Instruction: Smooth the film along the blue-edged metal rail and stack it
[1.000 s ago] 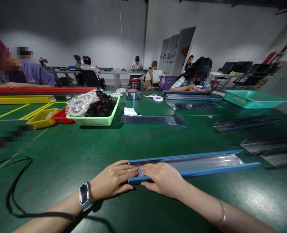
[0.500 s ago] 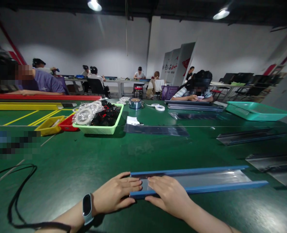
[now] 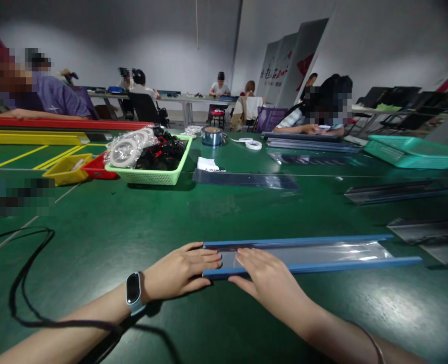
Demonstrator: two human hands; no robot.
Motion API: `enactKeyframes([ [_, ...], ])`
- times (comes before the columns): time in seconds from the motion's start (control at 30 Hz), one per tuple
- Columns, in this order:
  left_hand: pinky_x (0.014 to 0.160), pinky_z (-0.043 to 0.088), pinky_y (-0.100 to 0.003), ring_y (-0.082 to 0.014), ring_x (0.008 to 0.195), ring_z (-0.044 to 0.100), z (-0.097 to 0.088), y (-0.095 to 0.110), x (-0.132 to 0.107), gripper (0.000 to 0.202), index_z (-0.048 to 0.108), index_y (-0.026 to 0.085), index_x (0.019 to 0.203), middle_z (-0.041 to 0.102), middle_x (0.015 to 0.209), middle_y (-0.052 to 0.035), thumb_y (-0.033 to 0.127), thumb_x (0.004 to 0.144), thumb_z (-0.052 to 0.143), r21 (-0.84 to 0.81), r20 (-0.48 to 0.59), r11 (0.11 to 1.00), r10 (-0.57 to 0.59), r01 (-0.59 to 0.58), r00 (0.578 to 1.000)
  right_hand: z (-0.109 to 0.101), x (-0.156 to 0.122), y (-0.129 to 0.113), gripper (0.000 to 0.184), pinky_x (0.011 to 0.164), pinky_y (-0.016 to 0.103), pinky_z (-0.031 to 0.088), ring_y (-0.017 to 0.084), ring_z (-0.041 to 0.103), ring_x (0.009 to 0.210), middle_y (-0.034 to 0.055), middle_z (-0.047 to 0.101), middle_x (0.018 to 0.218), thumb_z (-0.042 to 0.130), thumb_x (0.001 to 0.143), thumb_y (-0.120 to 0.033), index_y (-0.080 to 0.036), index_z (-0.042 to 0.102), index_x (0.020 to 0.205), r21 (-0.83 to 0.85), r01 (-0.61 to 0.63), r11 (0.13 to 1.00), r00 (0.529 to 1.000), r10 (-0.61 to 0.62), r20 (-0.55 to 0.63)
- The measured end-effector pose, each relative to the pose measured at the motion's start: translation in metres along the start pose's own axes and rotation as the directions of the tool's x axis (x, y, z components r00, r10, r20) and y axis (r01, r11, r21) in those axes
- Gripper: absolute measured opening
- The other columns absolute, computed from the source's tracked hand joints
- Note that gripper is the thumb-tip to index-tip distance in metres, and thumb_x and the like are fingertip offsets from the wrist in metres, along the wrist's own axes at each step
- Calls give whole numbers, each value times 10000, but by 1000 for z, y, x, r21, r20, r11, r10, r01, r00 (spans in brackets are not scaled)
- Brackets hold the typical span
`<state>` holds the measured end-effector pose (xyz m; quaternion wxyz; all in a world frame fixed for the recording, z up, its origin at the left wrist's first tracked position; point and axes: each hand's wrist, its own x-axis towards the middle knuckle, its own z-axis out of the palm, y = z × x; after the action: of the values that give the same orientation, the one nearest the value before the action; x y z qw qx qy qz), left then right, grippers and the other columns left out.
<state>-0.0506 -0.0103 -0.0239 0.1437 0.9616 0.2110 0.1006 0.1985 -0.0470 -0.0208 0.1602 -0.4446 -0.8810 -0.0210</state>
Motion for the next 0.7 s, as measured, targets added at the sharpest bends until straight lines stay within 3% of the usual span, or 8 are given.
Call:
enactKeyframes([
  [0.7, 1099, 263, -383, -172, 1271, 416, 2, -3, 2, 486, 324, 258, 1389, 521, 1313, -26, 339, 925, 446, -25, -47, 1000, 14, -16, 999, -1, 8, 9, 404, 883, 406, 506, 269, 630, 988, 129, 669, 1082, 711, 731, -343, -104, 659, 1053, 85, 25, 996, 992, -36, 121],
])
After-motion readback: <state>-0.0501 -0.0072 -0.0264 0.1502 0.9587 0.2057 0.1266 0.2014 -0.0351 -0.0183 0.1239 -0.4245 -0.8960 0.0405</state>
